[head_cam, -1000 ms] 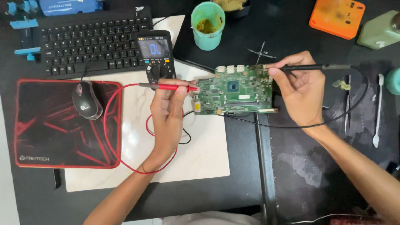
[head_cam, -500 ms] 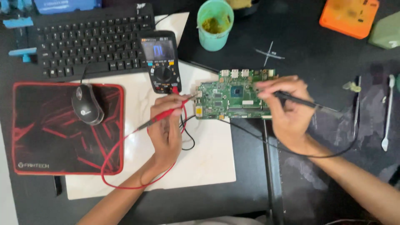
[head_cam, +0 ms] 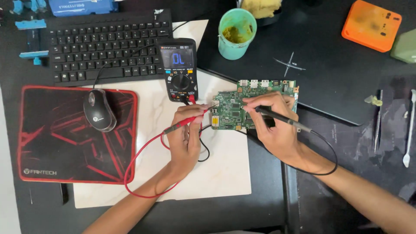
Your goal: The person tests a green circuit board on a workbench using a multimeter. They reposition and flip the board, touch the multimeter probes to various points on the board and on an orange pad, and use a pen-like tool to point at components while checking readings on the meter.
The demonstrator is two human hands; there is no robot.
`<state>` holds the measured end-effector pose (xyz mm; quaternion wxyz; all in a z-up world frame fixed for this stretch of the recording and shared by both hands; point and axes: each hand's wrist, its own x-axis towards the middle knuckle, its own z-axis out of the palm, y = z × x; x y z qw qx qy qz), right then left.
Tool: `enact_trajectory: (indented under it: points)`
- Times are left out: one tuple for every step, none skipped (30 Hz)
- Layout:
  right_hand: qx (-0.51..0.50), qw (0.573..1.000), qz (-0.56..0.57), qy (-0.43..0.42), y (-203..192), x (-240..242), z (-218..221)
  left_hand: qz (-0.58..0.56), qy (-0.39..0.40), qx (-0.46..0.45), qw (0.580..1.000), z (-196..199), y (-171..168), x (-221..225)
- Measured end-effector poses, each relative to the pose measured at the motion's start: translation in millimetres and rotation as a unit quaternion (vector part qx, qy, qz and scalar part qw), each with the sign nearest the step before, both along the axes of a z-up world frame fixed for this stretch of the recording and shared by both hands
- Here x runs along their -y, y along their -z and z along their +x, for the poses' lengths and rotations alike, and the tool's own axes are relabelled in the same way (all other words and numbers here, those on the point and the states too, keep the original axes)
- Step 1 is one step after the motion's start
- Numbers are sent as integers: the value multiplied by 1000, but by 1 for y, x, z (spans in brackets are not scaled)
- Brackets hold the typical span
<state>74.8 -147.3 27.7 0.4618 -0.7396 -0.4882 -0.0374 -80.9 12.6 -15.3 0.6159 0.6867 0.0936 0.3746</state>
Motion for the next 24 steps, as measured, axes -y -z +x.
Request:
enact_trajectory:
  points:
    - [7, 1000, -10, 12, 1, 0, 1, 13, -3, -15, 1000, 1, 0, 0]
    - [7, 1000, -14, 15, 1, -1, 4, 10, 0, -15, 1000, 2, -1, 0]
    - [2, 1000, -5, 28, 0, -1, 7, 32, -6, -19, 999, 2, -1, 1]
    - [-4, 999, 6, 39, -1, -3, 9, 55, -15, -24, 998, 2, -2, 1]
    - [-4, 999, 4, 40, -2, -2, 12, 54, -14, -24, 998, 2, -2, 2]
    - [14, 998, -12, 63, -4, -3, 15, 42, -12, -20, 999, 2, -2, 2]
    - [32, 995, -29, 85, -5, -4, 18, 30, -10, -17, 999, 2, -2, 2]
    - [33, 995, -28, 85, -6, -4, 20, 31, -11, -17, 999, 2, -2, 3]
    - [40, 996, -33, 77, -6, -3, 22, 18, -10, -6, 1000, 1, -2, 3]
    - [48, 996, -38, 71, -7, -3, 25, 5, -8, 4, 1000, 1, -2, 4]
    - [48, 996, -38, 70, -7, -3, 26, 5, -8, 5, 1000, 1, -1, 3]
    - [47, 997, -34, 60, -7, -3, 27, 10, -18, 4, 1000, 1, 0, 2]
    - [46, 997, -30, 49, -7, -3, 27, 15, -28, 3, 999, 1, 2, 2]
    - [45, 997, -30, 50, -7, -2, 28, 15, -27, 2, 1000, 0, 1, 2]
    - [50, 997, -37, 45, -7, -1, 28, 14, -22, 4, 1000, 0, 1, 2]
    - [54, 997, -43, 39, -7, -1, 29, 14, -17, 5, 1000, 0, 0, 2]
    - [54, 997, -42, 39, -6, -1, 29, 14, -17, 5, 1000, 0, 0, 3]
    - [58, 997, -44, 33, -6, -1, 29, 14, -21, 2, 1000, 1, -1, 3]
    - [62, 997, -45, 27, -6, 0, 30, 14, -24, -2, 1000, 1, -1, 3]
    - [63, 997, -44, 27, -6, 0, 29, 14, -24, -2, 1000, 1, -1, 3]
    - [62, 997, -47, 30, -6, 0, 29, 12, -23, 0, 1000, 1, -1, 3]
    - [61, 996, -49, 33, -6, -1, 29, 10, -22, 2, 1000, 1, 0, 3]
    - [62, 996, -49, 34, -7, -1, 29, 11, -22, 3, 1000, 1, 0, 3]
    - [64, 997, -44, 28, -7, -1, 29, 16, -25, 1, 1000, 1, 0, 3]
